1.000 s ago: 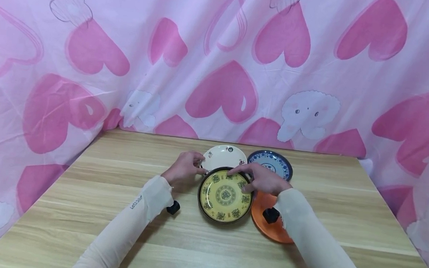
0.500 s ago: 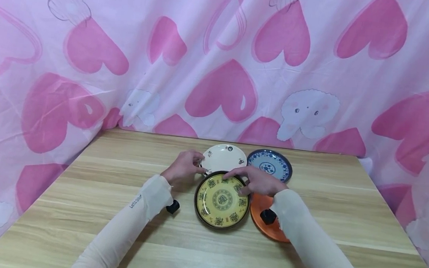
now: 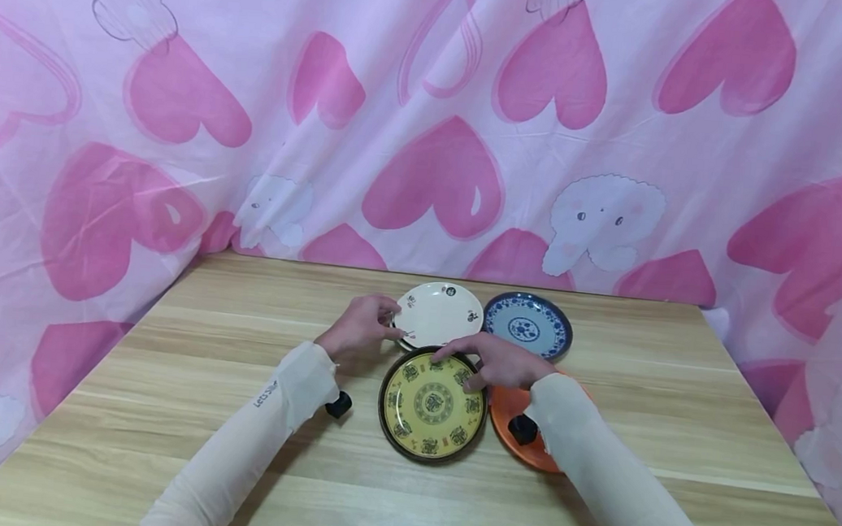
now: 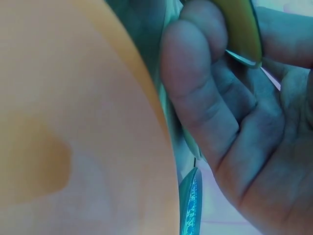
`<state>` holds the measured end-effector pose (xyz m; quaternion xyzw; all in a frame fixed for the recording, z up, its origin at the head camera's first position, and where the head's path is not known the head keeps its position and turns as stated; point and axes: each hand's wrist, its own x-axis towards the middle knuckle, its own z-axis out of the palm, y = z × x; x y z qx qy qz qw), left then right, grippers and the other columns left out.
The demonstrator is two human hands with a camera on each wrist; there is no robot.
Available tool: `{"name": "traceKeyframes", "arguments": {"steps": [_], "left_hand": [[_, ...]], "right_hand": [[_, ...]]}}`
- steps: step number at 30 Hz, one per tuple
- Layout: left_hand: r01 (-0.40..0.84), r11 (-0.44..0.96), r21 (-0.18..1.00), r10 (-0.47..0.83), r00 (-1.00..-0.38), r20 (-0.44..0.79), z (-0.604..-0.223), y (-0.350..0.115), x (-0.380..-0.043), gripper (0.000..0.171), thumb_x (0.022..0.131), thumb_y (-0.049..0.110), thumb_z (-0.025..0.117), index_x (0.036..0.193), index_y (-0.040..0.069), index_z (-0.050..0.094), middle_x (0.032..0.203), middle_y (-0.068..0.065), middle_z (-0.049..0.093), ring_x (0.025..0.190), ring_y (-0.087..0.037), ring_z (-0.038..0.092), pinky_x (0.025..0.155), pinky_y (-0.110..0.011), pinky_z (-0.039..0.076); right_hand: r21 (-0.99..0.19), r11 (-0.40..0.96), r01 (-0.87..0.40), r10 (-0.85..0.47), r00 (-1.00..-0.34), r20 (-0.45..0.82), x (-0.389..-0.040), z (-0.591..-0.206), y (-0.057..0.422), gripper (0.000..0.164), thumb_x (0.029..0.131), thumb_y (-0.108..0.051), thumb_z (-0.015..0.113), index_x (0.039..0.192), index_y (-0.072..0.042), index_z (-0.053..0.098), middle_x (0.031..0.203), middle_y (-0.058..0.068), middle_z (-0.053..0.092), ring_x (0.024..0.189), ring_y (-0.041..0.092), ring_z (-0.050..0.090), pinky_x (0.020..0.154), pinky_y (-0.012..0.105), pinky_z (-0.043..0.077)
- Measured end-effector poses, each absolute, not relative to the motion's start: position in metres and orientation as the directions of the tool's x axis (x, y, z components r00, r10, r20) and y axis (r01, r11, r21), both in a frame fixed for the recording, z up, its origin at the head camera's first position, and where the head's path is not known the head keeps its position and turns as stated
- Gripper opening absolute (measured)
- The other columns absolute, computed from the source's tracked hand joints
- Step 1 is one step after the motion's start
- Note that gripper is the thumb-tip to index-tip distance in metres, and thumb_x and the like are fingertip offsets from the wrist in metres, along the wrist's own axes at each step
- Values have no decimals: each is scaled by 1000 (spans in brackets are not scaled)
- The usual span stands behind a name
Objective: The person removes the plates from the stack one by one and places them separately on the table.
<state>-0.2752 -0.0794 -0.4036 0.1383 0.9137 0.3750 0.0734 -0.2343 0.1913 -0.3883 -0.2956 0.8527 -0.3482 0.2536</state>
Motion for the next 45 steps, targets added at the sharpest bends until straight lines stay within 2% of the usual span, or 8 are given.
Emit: {"name": "traceKeyframes", "arguments": {"steps": [6, 9, 15, 20, 31, 37, 41, 45], "left_hand": [[197, 680, 706, 303, -953, -26, -404, -79, -275, 45, 83, 14, 80, 124, 1, 68, 123, -15, 69, 106, -26, 63, 99, -40, 54], [205, 684, 700, 307, -951, -21, -403, -79, -275, 45, 83, 14, 80, 124, 1, 67, 126, -15, 68, 109, -27, 62, 102, -41, 52], [220, 695, 684, 313, -950, -14, -402, -79, -275, 43, 83, 14, 80, 122, 1, 68, 122, -15, 69, 103, -25, 62, 99, -41, 53], [222, 697, 681, 311, -950, -9, -403, -79, -276, 44, 83, 14, 80, 123, 0, 68, 127, -17, 67, 114, -30, 61, 106, -44, 50], [218, 694, 686, 308, -951, -8, -404, -79, -276, 45, 82, 14, 81, 123, 0, 68, 125, -17, 67, 113, -30, 61, 106, -43, 50], [216, 696, 685, 306, -952, -10, -404, -79, -276, 43, 83, 13, 80, 122, 1, 69, 127, -17, 67, 115, -30, 61, 106, -43, 50], [219, 689, 691, 315, -949, -14, -404, -80, -277, 32, 83, 13, 80, 112, 2, 72, 108, -12, 68, 97, -24, 60, 87, -35, 54], [220, 675, 704, 324, -946, -15, -404, -80, -278, 22, 83, 13, 80, 102, 4, 74, 87, -5, 60, 78, -17, 52, 66, -25, 45]], "right_hand": [[-735, 581, -350, -689, -691, -216, -234, -388, 190, 59, 81, -2, 75, 133, -30, 64, 150, 1, 55, 141, 33, 45, 112, 57, 42], [-729, 578, -366, -697, -686, -208, -234, -387, 190, 59, 81, -2, 75, 133, -27, 64, 149, 3, 56, 142, 35, 44, 113, 60, 40], [-716, 571, -402, -717, -668, -196, -234, -385, 187, 57, 80, 0, 75, 131, -23, 66, 148, 6, 56, 141, 37, 45, 111, 58, 44], [-707, 591, -388, -705, -674, -219, -235, -385, 184, 58, 79, 2, 76, 129, -25, 67, 149, 8, 55, 137, 35, 50, 106, 52, 51], [-669, 642, -375, -672, -694, -256, -235, -389, 180, 63, 74, 4, 80, 123, -34, 68, 152, 9, 52, 144, 40, 43, 116, 62, 37], [-625, 666, -407, -667, -701, -254, -234, -388, 178, 63, 73, 0, 83, 124, -35, 69, 146, 5, 58, 140, 36, 48, 115, 59, 39], [-576, 690, -439, -663, -703, -257, -233, -388, 175, 61, 73, -3, 85, 124, -34, 70, 142, 1, 62, 137, 31, 51, 115, 57, 40], [-534, 705, -468, -663, -702, -260, -233, -388, 172, 60, 72, -5, 86, 124, -33, 71, 139, 0, 64, 135, 29, 52, 115, 55, 41]]}}
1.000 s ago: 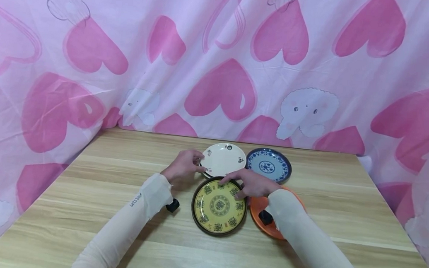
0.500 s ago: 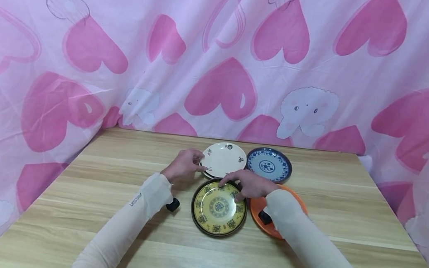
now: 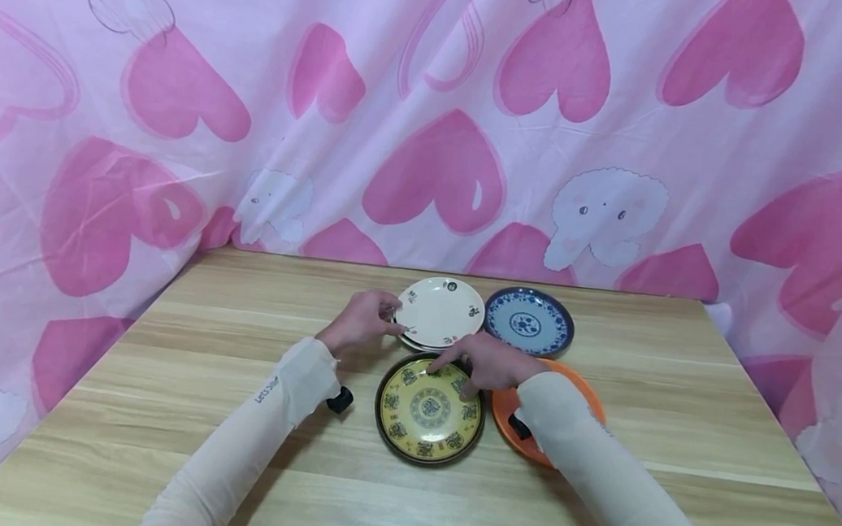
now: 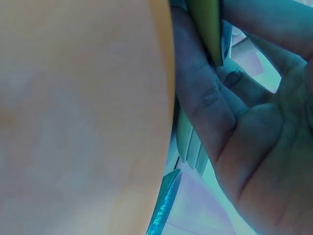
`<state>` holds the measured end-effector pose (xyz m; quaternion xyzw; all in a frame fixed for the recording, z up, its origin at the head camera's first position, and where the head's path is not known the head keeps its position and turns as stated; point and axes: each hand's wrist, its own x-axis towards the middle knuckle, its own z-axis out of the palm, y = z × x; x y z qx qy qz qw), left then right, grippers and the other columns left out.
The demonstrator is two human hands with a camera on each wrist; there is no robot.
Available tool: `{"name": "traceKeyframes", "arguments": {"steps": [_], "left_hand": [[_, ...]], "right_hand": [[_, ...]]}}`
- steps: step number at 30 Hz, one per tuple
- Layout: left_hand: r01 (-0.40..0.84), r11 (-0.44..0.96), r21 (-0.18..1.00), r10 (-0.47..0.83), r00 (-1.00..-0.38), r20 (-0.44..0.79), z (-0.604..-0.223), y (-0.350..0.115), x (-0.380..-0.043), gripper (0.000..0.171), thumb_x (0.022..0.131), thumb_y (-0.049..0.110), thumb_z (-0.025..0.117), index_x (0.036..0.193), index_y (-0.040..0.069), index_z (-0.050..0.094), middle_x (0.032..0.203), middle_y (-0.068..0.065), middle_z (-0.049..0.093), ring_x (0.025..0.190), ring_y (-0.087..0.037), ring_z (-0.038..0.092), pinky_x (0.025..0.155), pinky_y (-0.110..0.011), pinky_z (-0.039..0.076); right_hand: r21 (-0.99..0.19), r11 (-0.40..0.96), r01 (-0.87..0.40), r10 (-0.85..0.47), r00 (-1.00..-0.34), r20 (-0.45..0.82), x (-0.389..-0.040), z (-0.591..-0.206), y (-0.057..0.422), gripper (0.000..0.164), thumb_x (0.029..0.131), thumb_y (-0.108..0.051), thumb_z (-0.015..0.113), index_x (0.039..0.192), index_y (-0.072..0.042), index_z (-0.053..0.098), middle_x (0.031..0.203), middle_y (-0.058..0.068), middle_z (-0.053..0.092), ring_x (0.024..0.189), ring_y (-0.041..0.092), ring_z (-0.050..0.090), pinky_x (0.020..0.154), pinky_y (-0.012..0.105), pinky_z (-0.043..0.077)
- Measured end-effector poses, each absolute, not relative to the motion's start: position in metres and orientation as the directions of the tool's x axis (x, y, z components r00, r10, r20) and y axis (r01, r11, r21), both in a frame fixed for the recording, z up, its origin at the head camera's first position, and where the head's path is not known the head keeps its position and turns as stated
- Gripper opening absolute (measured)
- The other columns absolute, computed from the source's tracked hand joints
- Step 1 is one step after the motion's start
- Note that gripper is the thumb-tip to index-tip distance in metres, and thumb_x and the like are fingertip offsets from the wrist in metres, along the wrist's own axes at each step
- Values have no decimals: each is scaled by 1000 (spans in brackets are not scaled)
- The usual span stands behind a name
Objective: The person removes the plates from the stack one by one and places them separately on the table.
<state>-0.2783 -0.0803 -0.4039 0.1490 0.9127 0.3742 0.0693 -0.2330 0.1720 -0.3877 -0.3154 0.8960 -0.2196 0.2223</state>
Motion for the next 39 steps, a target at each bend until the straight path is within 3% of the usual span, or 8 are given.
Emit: {"name": "traceKeyframes", "arguments": {"steps": [4, 11, 17, 25, 32, 39], "left_hand": [[223, 671, 707, 328, -945, -13, -403, -80, -279, 21, 83, 14, 80, 101, 5, 74, 86, -6, 60, 78, -18, 53, 66, -26, 46], [216, 679, 702, 314, -949, -12, -402, -81, -278, 36, 82, 14, 81, 115, 2, 72, 108, -11, 68, 91, -19, 58, 83, -32, 52], [227, 674, 703, 325, -946, -6, -402, -80, -278, 24, 83, 14, 81, 103, 3, 74, 95, -10, 64, 83, -18, 53, 72, -28, 46], [225, 678, 700, 321, -947, -7, -401, -79, -277, 30, 83, 14, 81, 109, 3, 73, 105, -12, 67, 91, -21, 57, 84, -34, 51], [228, 679, 698, 326, -945, -8, -402, -79, -277, 26, 83, 13, 80, 106, 2, 73, 103, -14, 66, 89, -22, 56, 80, -34, 50], [197, 683, 703, 298, -954, -23, -404, -79, -276, 44, 83, 13, 80, 123, 0, 68, 123, -16, 66, 107, -26, 60, 100, -40, 53]], "right_hand": [[-506, 714, -484, -663, -699, -268, -233, -387, 170, 61, 71, -5, 87, 123, -32, 71, 135, -1, 66, 133, 28, 54, 114, 54, 42], [-482, 728, -488, -659, -693, -293, -233, -387, 168, 60, 72, -6, 87, 123, -33, 71, 136, -3, 66, 134, 26, 53, 115, 52, 42], [-456, 741, -493, -650, -699, -300, -232, -385, 166, 60, 72, -7, 87, 124, -33, 71, 137, 0, 66, 133, 26, 53, 113, 51, 44], [-417, 770, -482, -620, -717, -318, -228, -383, 164, 62, 71, -9, 88, 124, -35, 71, 133, 0, 66, 125, 23, 57, 109, 47, 49], [-363, 767, -529, -634, -713, -300, -226, -380, 163, 62, 70, -11, 89, 125, -32, 70, 126, 1, 69, 117, 20, 60, 103, 44, 52], [-342, 765, -546, -639, -709, -299, -226, -379, 163, 61, 71, -13, 89, 126, -31, 70, 121, -1, 69, 103, 12, 57, 91, 35, 52]]}}
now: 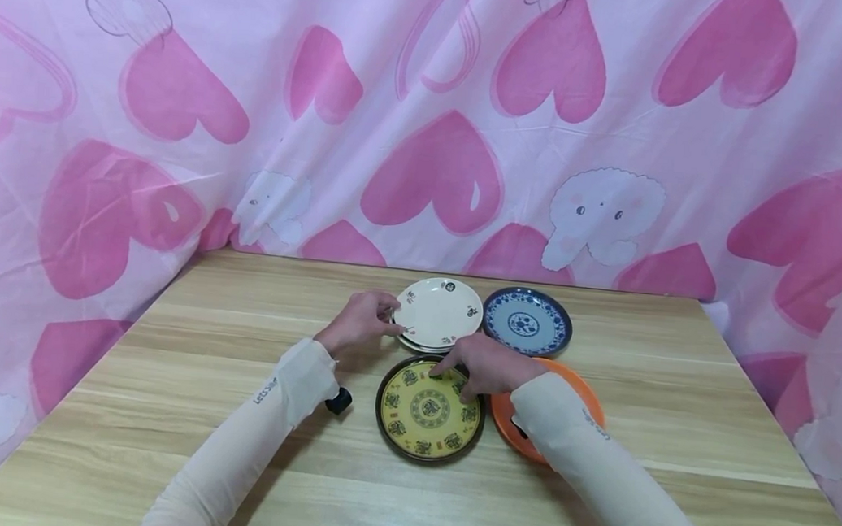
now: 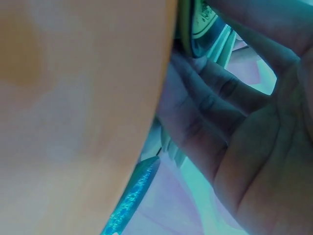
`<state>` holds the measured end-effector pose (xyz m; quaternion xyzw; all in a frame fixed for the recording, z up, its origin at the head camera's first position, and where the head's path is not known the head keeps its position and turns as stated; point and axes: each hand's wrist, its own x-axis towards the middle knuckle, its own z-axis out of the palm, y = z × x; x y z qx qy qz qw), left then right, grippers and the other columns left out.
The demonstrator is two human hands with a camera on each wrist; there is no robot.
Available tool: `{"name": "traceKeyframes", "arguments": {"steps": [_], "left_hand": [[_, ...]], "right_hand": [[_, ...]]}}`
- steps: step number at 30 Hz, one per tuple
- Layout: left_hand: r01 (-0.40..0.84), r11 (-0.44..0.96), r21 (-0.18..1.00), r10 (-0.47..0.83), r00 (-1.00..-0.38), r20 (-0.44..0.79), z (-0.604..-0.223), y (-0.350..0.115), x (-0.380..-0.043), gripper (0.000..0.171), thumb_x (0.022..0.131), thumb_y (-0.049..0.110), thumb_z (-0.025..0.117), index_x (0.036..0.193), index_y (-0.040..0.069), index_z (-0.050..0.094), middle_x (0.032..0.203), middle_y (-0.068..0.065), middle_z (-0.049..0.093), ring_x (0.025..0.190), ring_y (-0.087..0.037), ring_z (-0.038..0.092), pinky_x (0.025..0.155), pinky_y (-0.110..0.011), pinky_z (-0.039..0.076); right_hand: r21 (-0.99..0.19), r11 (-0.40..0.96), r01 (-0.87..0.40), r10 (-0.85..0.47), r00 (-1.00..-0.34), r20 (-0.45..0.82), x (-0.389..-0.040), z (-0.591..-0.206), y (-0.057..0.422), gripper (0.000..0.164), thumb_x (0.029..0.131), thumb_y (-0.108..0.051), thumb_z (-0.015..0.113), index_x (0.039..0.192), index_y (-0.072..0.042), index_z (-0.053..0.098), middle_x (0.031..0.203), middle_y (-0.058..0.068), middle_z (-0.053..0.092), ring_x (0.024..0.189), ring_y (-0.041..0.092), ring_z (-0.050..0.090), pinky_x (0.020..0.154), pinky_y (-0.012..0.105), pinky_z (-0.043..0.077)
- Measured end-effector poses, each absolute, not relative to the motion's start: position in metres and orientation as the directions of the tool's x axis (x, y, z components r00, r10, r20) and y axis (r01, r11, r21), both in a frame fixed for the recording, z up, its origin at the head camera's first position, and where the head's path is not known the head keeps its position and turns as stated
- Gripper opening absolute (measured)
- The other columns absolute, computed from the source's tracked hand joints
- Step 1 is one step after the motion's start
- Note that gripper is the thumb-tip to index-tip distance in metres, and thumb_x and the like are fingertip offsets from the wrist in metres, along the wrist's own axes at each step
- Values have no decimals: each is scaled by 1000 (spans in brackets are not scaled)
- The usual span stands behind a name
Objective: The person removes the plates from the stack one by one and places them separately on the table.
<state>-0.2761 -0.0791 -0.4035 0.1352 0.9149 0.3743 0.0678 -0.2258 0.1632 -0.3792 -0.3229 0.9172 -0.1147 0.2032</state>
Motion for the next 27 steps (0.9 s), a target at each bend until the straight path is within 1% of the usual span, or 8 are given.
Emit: {"name": "traceKeyframes", "arguments": {"steps": [6, 10, 13, 14, 17, 19, 23, 27], "left_hand": [[186, 677, 712, 294, -956, -29, -404, -79, -277, 47, 83, 13, 80, 126, 0, 66, 122, -16, 66, 106, -26, 61, 99, -40, 54], [175, 677, 715, 288, -957, -39, -405, -80, -277, 49, 83, 14, 80, 128, 1, 65, 121, -16, 67, 107, -27, 62, 99, -40, 54], [163, 667, 727, 287, -957, -49, -405, -81, -276, 53, 84, 15, 80, 132, 1, 62, 126, -16, 66, 114, -28, 62, 102, -40, 54], [161, 664, 730, 287, -957, -50, -404, -81, -276, 55, 84, 15, 80, 133, 0, 61, 129, -17, 65, 117, -29, 62, 105, -40, 53], [155, 656, 739, 285, -957, -52, -404, -81, -276, 58, 84, 15, 80, 135, 0, 59, 136, -18, 63, 124, -31, 60, 110, -41, 50], [158, 658, 737, 283, -958, -48, -404, -82, -276, 57, 84, 15, 80, 135, 0, 59, 137, -18, 62, 127, -31, 59, 111, -41, 48], [154, 655, 740, 273, -961, -41, -403, -83, -275, 56, 82, 13, 81, 133, 0, 60, 136, -18, 63, 126, -31, 59, 112, -42, 47], [138, 636, 759, 266, -963, -48, -404, -83, -274, 57, 81, 11, 81, 133, -1, 60, 134, -18, 63, 125, -32, 60, 112, -42, 47]], "right_hand": [[-388, 775, -499, -620, -720, -312, -227, -372, 164, 55, 72, -11, 88, 123, -29, 73, 111, -5, 68, 86, 12, 53, 72, 24, 48], [-441, 775, -454, -610, -721, -329, -229, -366, 166, 52, 75, -11, 86, 123, -26, 73, 97, 0, 66, 77, 12, 56, 63, 23, 49], [-477, 765, -433, -613, -717, -333, -233, -360, 170, 50, 77, -12, 85, 125, -23, 72, 95, 2, 66, 77, 11, 60, 62, 23, 53], [-491, 760, -426, -616, -714, -333, -234, -358, 172, 44, 79, -11, 83, 120, -20, 74, 101, 2, 69, 78, 11, 63, 63, 23, 54], [-547, 740, -392, -617, -718, -321, -239, -352, 178, 41, 83, -7, 77, 122, -19, 72, 110, 2, 73, 86, 13, 68, 69, 26, 59], [-557, 719, -415, -632, -724, -277, -244, -348, 181, 41, 84, -7, 75, 124, -16, 71, 111, 3, 74, 90, 14, 70, 75, 30, 61], [-534, 716, -450, -606, -780, -156, -256, -347, 183, 45, 87, -11, 75, 131, -12, 66, 103, 4, 74, 89, 16, 70, 78, 31, 59], [-600, 705, -378, -512, -857, -62, -263, -354, 182, 45, 89, -10, 74, 131, 0, 62, 102, 15, 72, 77, 26, 70, 69, 36, 61]]}}
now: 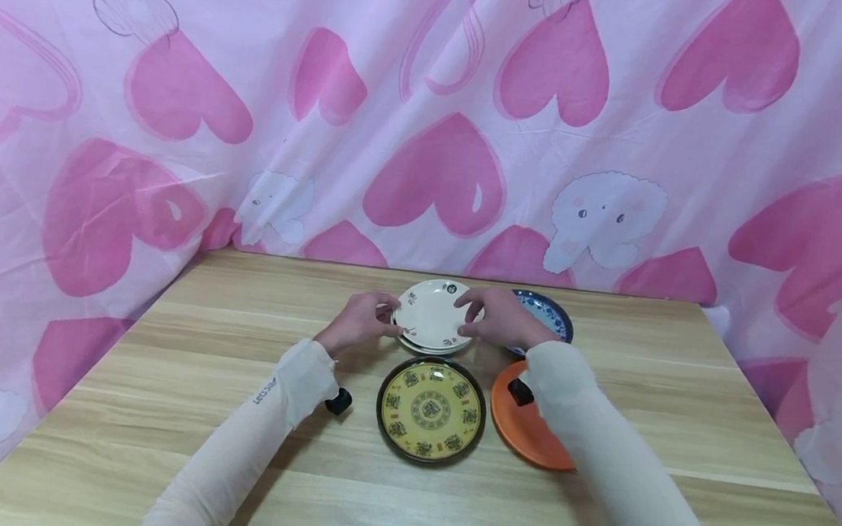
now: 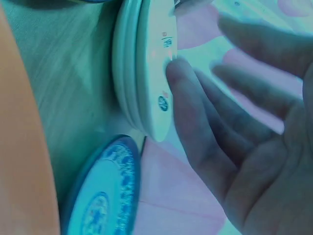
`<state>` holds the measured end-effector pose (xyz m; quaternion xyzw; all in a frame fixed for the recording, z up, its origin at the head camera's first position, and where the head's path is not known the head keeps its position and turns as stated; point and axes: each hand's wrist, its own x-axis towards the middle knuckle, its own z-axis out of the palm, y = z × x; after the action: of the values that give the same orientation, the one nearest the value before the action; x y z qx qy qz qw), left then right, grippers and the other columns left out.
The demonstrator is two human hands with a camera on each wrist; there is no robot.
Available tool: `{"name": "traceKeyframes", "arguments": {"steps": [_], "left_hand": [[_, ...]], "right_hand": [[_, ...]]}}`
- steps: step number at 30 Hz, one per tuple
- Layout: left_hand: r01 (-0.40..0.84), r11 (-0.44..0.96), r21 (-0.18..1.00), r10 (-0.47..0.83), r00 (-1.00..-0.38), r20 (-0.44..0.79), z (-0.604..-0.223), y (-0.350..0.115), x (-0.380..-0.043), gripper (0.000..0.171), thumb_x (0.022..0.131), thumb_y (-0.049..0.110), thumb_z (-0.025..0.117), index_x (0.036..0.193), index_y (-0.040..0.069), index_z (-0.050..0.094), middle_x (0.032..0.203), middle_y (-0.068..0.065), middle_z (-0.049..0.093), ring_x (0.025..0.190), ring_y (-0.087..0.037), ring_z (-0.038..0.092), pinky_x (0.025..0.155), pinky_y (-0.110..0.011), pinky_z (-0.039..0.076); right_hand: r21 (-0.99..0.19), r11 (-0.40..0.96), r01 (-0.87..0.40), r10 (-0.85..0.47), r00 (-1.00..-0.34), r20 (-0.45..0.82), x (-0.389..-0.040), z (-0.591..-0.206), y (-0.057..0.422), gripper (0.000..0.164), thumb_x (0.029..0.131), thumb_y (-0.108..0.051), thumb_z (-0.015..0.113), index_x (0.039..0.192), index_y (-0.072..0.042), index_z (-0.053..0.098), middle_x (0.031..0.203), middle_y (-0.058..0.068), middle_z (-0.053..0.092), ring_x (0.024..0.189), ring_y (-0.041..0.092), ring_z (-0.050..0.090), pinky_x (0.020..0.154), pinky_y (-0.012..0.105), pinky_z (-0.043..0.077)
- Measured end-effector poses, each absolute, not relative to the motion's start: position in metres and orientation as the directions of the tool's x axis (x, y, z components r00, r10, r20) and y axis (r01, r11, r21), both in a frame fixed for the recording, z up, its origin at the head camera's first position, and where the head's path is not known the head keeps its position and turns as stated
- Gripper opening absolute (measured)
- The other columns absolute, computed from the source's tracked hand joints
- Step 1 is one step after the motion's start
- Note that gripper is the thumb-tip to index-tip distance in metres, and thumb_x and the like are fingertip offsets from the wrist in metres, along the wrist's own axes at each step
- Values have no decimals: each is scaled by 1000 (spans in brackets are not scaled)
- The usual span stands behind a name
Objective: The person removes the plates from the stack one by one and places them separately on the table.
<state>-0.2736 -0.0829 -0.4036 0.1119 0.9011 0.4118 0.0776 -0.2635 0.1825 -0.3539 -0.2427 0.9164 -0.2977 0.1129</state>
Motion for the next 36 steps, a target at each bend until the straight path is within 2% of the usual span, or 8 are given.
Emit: {"name": "traceKeyframes", "arguments": {"steps": [2, 6, 12, 14, 21, 24, 29, 36], "left_hand": [[133, 630, 765, 265, -963, -51, -405, -83, -274, 58, 81, 11, 81, 134, -1, 59, 136, -19, 62, 126, -33, 59, 113, -43, 46], [139, 636, 759, 267, -962, -47, -408, -82, -274, 59, 82, 11, 81, 134, -2, 58, 140, -19, 60, 131, -33, 56, 116, -43, 43], [136, 641, 755, 259, -965, -46, -409, -82, -275, 61, 82, 12, 81, 135, -3, 57, 140, -20, 60, 133, -33, 55, 117, -42, 42], [126, 623, 772, 258, -965, -51, -409, -82, -275, 61, 82, 11, 81, 136, -3, 57, 140, -20, 60, 132, -33, 57, 116, -41, 43], [104, 562, 821, 260, -964, -55, -409, -82, -275, 59, 84, 9, 78, 138, -1, 55, 144, -18, 58, 134, -31, 56, 115, -40, 44], [96, 545, 833, 258, -965, -57, -409, -82, -275, 60, 86, 10, 77, 140, 0, 54, 144, -18, 58, 134, -31, 57, 113, -39, 46], [86, 544, 835, 244, -968, -59, -408, -83, -275, 62, 86, 11, 76, 142, 0, 52, 143, -19, 58, 132, -31, 58, 110, -37, 50], [73, 592, 803, 219, -973, -73, -407, -85, -277, 57, 86, 18, 77, 138, 7, 58, 144, -17, 58, 131, -31, 58, 112, -40, 48]], "right_hand": [[-638, 695, -331, -457, -889, -37, -266, -358, 182, 47, 89, -8, 73, 132, 5, 58, 101, 20, 70, 73, 31, 70, 64, 36, 61], [-617, 744, -256, -339, -941, -17, -270, -365, 182, 51, 90, -11, 71, 135, 6, 55, 102, 20, 68, 76, 28, 69, 65, 31, 58], [-557, 816, -153, -197, -980, -20, -277, -374, 183, 57, 88, -15, 74, 137, 6, 54, 107, 21, 67, 95, 29, 63, 83, 41, 55], [-545, 828, -130, -171, -985, -24, -279, -378, 183, 56, 86, -14, 74, 135, 7, 56, 106, 21, 67, 96, 30, 62, 84, 41, 54], [-538, 838, -94, -156, -985, -70, -285, -388, 180, 36, 80, -6, 74, 114, 4, 69, 86, 12, 63, 79, 22, 54, 66, 26, 43], [-544, 834, -96, -161, -984, -74, -286, -390, 179, 36, 79, -7, 75, 113, 4, 70, 83, 10, 62, 76, 20, 53, 63, 25, 41], [-528, 842, -112, -165, -985, -54, -286, -394, 176, 47, 78, -11, 79, 120, 6, 67, 89, 12, 65, 79, 21, 56, 69, 28, 46], [-527, 841, -126, -188, -980, -65, -288, -391, 171, 51, 77, -13, 80, 122, 7, 66, 97, 17, 68, 87, 25, 59, 80, 35, 51]]}}
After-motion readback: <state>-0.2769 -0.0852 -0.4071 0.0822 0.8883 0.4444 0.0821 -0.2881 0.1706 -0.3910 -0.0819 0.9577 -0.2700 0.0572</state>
